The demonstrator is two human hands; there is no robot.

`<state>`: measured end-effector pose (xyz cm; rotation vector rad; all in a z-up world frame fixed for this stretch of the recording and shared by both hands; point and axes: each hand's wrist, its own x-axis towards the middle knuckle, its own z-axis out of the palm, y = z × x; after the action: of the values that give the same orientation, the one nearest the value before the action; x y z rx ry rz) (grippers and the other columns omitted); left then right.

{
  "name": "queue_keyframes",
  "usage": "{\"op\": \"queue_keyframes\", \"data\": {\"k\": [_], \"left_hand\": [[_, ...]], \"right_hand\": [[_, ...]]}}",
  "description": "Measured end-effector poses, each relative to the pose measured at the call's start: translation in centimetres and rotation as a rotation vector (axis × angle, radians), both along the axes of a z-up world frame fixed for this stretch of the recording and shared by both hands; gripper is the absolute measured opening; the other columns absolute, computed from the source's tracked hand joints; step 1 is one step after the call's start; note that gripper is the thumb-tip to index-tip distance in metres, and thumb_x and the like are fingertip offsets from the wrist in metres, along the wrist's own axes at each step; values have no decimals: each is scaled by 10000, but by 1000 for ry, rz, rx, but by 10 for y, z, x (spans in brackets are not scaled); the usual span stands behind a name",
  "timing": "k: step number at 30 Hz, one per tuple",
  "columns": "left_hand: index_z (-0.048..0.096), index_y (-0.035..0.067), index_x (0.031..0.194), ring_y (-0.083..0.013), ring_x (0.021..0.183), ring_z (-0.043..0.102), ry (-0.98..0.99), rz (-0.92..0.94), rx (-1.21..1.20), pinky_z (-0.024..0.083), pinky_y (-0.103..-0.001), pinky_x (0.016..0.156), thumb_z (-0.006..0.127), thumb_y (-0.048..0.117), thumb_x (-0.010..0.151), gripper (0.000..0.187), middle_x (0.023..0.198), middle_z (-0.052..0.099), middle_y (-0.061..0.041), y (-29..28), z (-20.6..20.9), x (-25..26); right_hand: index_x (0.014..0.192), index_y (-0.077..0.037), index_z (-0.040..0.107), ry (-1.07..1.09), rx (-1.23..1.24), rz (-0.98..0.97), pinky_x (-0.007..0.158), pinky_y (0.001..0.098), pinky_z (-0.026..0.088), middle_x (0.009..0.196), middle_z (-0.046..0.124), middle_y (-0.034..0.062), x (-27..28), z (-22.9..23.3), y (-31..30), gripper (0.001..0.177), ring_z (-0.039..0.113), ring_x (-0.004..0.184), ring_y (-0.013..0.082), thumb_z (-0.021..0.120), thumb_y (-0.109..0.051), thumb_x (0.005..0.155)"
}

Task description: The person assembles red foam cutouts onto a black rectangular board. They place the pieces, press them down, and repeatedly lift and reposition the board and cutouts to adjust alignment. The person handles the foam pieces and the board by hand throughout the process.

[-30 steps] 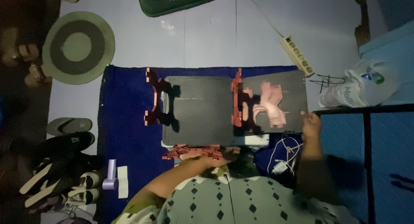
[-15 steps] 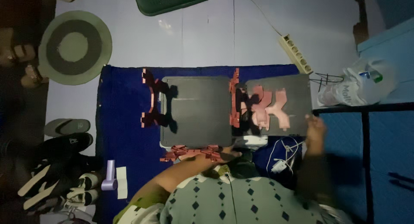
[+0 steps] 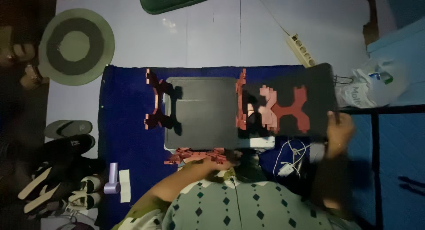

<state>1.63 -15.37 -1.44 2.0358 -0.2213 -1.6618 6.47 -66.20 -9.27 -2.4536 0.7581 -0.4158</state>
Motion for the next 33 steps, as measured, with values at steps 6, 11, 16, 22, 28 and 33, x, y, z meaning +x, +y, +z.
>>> {"op": "queue_keyframes", "data": {"k": [6, 11, 16, 22, 28, 33], "left_hand": [[635, 105, 1372, -311, 1284, 612, -144, 9, -120, 482, -442, 1072, 482, 575, 974, 635, 1425, 646, -129, 15, -64, -13], [597, 173, 1414, -253, 1317, 592, -119, 93, -344, 443, -380, 1125, 499, 505, 992, 546, 1435, 634, -55, 20, -77, -28], [297, 103, 1622, -273, 1483, 409, 37, 116, -764, 337, -406, 1202, 468, 537, 1048, 740, 1612, 442, -121, -22, -25, -2], [19, 58, 1630, -317, 1460, 412, 194, 450, -1157, 369, -448, 1205, 617, 332, 1002, 910, 1625, 310, -196, -96, 11, 4], [343, 23, 1586, -235, 1385, 498, -21, 541, -1030, 408, -394, 1161, 635, 264, 1040, 665, 1498, 519, -120, -107, 45, -8], [493, 15, 1455, -183, 1212, 571, 82, 567, -1273, 460, -366, 1094, 670, 204, 1021, 505, 1310, 620, -81, -107, 67, -14]], "right_hand": [[1194, 0, 655, 164, -92, -114, 871, 513, 508, 1138, 677, 210, -13, 31, -25, 425, 649, 1037, 369, 713, -386, 1027], [1340, -42, 568, 290, 247, -216, 906, 565, 493, 1278, 620, 214, -24, 53, -33, 521, 609, 1134, 401, 636, -447, 1018], [1486, -85, 481, 437, 793, -231, 942, 617, 478, 1418, 563, 217, -15, 80, -25, 641, 570, 1232, 432, 559, -507, 1010], [1587, -100, 357, 426, 433, 86, 1071, 566, 387, 1489, 489, 185, -10, 101, -6, 690, 498, 1336, 366, 577, -423, 1018], [1523, -82, 482, 252, 895, 368, 993, 488, 511, 1398, 577, 259, -25, 103, -25, 587, 604, 1225, 358, 539, -404, 1036], [1551, -117, 503, -33, 64, 147, 1001, 463, 518, 1440, 574, 193, -42, 139, 16, 607, 616, 1226, 327, 575, -427, 1033]]}}
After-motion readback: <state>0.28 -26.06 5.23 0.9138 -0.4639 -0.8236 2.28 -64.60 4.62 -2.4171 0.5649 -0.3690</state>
